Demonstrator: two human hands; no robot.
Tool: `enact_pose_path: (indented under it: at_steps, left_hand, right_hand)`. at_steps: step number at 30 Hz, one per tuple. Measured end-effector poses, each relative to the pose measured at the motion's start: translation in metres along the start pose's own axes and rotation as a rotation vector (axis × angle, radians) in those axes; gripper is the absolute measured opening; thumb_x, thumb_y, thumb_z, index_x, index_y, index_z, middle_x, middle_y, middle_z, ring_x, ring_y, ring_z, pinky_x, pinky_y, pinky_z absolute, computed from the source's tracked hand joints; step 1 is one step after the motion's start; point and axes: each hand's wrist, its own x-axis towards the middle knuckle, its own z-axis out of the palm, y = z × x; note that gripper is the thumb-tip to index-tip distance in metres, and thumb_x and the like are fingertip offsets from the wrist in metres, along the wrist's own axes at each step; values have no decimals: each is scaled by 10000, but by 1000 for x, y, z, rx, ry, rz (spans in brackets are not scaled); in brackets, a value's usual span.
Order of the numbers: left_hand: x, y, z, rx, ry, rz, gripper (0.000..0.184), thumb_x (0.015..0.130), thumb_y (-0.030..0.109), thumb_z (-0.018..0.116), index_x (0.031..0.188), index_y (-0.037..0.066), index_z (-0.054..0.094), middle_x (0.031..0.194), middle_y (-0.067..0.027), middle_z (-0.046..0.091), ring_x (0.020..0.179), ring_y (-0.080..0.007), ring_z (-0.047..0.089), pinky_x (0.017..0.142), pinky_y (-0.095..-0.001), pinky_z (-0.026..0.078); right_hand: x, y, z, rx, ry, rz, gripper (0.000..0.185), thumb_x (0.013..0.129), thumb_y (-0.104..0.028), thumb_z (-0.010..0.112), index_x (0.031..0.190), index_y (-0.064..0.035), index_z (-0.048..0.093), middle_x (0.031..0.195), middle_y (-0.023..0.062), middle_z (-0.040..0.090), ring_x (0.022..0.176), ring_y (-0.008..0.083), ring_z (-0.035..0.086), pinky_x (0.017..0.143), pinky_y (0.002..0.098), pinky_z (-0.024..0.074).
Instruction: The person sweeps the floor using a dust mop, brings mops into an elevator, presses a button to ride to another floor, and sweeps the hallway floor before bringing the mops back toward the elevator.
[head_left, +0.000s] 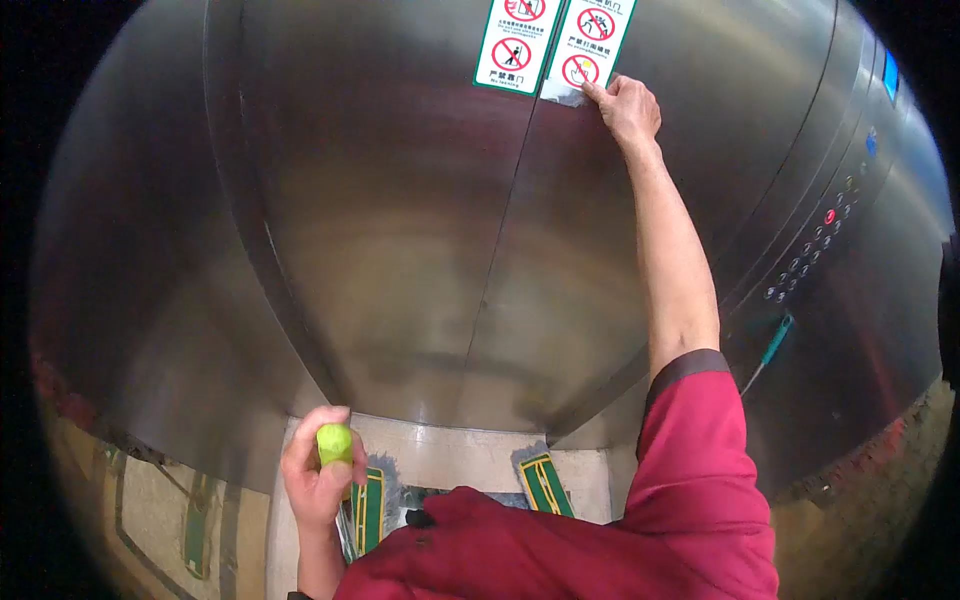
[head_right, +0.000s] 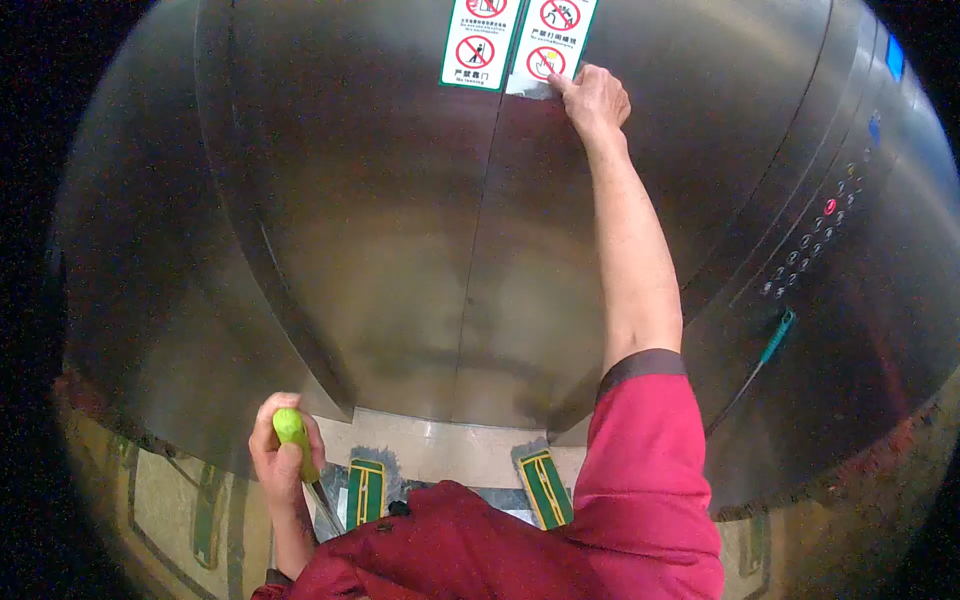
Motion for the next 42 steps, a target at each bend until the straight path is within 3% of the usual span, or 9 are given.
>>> enact_pose_path:
  at_steps: [1,4,17,26,31,33,35,37,42]
  left_hand:
    - [3,-2,2,-3,0,-8,396,695,154,534,1047,-4,449,605,-78,489,470,-107,470,441,-207,374]
    - [9,-9,5,16,-6,-40,508,728,362,589,1050,-6,447,616,-71,498,469,-100,473,452,-201,373]
    - [13,-15,1,-16,-13,-45,552,712,394,605,1055,-7,443,625,-70,504,473,-97,476,449,-195,374]
    - [14,-17,4,-3,15,-64,495,722,349,598,1051,9,452,620,-63,503,474,-88,471,450,-194,373]
    - [14,-16,8,13,-1,-70,450,730,309,579,1045,12,457,618,-58,505,474,-88,473,446,-197,375]
    - [12,-14,4,20,-5,-56,448,729,307,579,1044,12,458,616,-58,505,474,-87,473,445,-198,375]
    - [10,-12,3,28,-9,-43,446,729,306,579,1043,13,459,615,-58,505,474,-86,473,444,-198,375]
    - [6,-10,3,47,19,-43,487,723,351,595,1046,13,458,611,-54,505,475,-86,473,442,-198,375]
    - [4,-10,5,1,-2,-52,552,706,419,604,1045,8,460,610,-52,506,475,-88,473,445,-199,378]
  right_hand:
    - [1,1,-1,10,-13,-22,388,661,-434,630,639,-53,562,695,114,599,701,248,582,631,366,437]
    - [3,4,0,-4,-18,-41,381,662,-420,637,638,-49,559,702,116,598,701,249,579,635,369,439]
    - [18,-3,-18,-231,-166,-92,440,615,-481,650,703,-51,609,756,113,609,746,246,585,658,373,435]
    - [19,1,-8,-142,-158,-95,402,634,-424,661,725,-36,605,807,138,601,794,266,575,697,379,434]
    - [15,-7,-15,-285,-153,-116,402,663,-412,641,810,-41,597,847,132,597,842,247,568,716,372,437]
    - [17,-3,-22,-317,-114,-184,461,650,-506,611,650,-46,580,560,61,575,553,179,579,550,321,433]
    - [18,-5,-24,-327,-157,-110,468,663,-519,592,597,-56,572,494,32,549,457,150,551,507,300,424]
    - [20,-1,-20,-235,-280,15,489,636,-503,619,773,-34,606,778,127,607,786,251,582,676,369,444]
    - [21,9,-10,-170,-215,-41,460,651,-472,623,739,-21,613,794,136,606,784,264,578,682,380,437]
